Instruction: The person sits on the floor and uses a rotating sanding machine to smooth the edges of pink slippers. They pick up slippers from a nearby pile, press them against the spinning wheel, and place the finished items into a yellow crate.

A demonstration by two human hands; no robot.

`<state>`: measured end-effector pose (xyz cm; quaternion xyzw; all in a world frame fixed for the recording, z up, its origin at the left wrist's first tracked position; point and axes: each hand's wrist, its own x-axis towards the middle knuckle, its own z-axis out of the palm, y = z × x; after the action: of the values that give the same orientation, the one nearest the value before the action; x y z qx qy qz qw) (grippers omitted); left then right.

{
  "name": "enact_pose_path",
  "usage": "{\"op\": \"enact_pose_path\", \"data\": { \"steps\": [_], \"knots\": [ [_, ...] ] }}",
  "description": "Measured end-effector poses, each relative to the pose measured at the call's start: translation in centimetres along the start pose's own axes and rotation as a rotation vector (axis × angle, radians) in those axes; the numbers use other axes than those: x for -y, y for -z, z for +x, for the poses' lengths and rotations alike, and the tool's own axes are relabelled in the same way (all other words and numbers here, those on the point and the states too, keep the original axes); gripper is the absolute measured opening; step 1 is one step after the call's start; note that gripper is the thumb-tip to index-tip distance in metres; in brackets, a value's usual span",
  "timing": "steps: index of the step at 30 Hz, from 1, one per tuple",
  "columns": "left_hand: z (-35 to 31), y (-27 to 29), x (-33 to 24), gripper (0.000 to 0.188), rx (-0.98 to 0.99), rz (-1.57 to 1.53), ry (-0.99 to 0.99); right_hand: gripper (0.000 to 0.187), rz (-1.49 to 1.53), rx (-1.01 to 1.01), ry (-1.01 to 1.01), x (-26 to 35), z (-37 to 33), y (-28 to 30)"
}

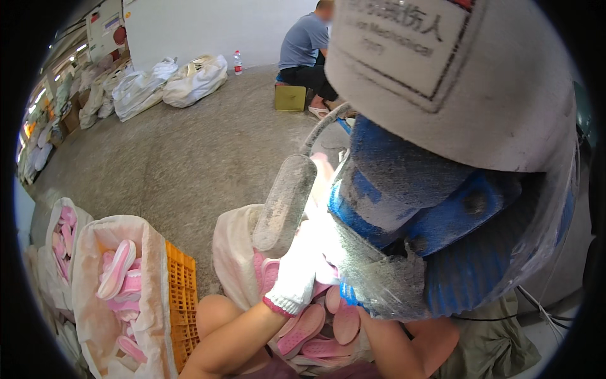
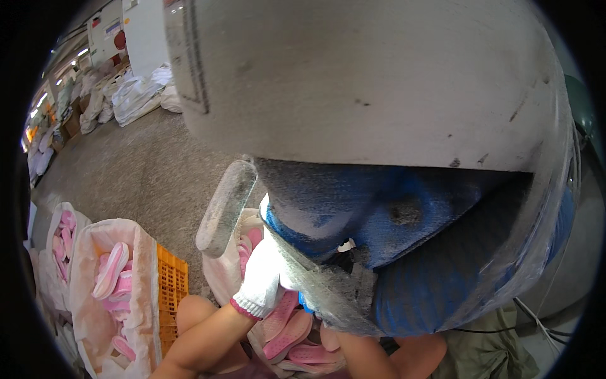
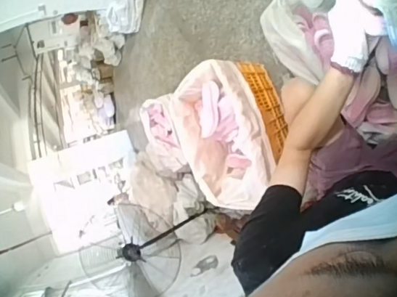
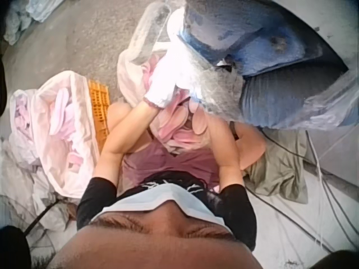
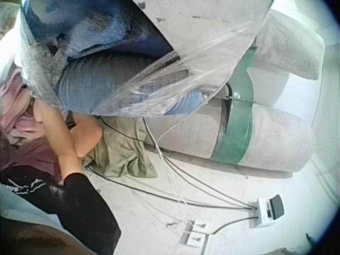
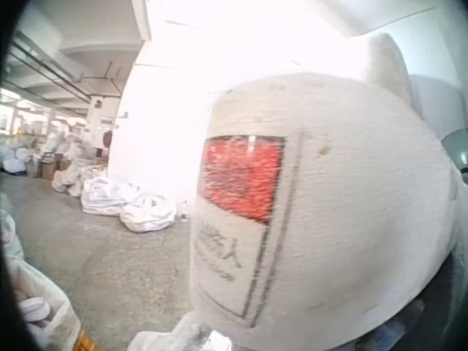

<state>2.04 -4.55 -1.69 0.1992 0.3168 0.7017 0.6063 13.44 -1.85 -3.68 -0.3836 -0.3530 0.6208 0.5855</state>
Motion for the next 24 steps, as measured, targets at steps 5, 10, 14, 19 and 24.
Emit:
{"op": "enact_pose_path", "data": {
  "steps": [5,10,14,19,24],
  "knots": [
    [0.4,-1.2,-0.7,0.039,0.180,0.119,-0.012,0.044,0.425,-0.048,-0.130,-3.2,-3.4,0.9],
    [0.4,-0.8,0.7,0.035,0.095,-0.182,0.122,0.053,0.645,-0.267,-0.326,2.4,-13.4,1.0],
    [-0.2,1.0,2.9,0.038,0.069,-0.094,0.058,0.046,0.097,-0.327,-0.043,1.2,-19.3,4.9],
    [-0.4,2.3,3.1,0.036,0.104,0.383,-0.102,0.047,-0.001,-0.180,-0.134,2.8,-18.6,3.6],
    [0.5,1.6,2.3,0.036,0.063,-0.001,0.010,0.038,0.061,-0.158,-0.018,1.0,-12.1,2.5]
  ]
}}
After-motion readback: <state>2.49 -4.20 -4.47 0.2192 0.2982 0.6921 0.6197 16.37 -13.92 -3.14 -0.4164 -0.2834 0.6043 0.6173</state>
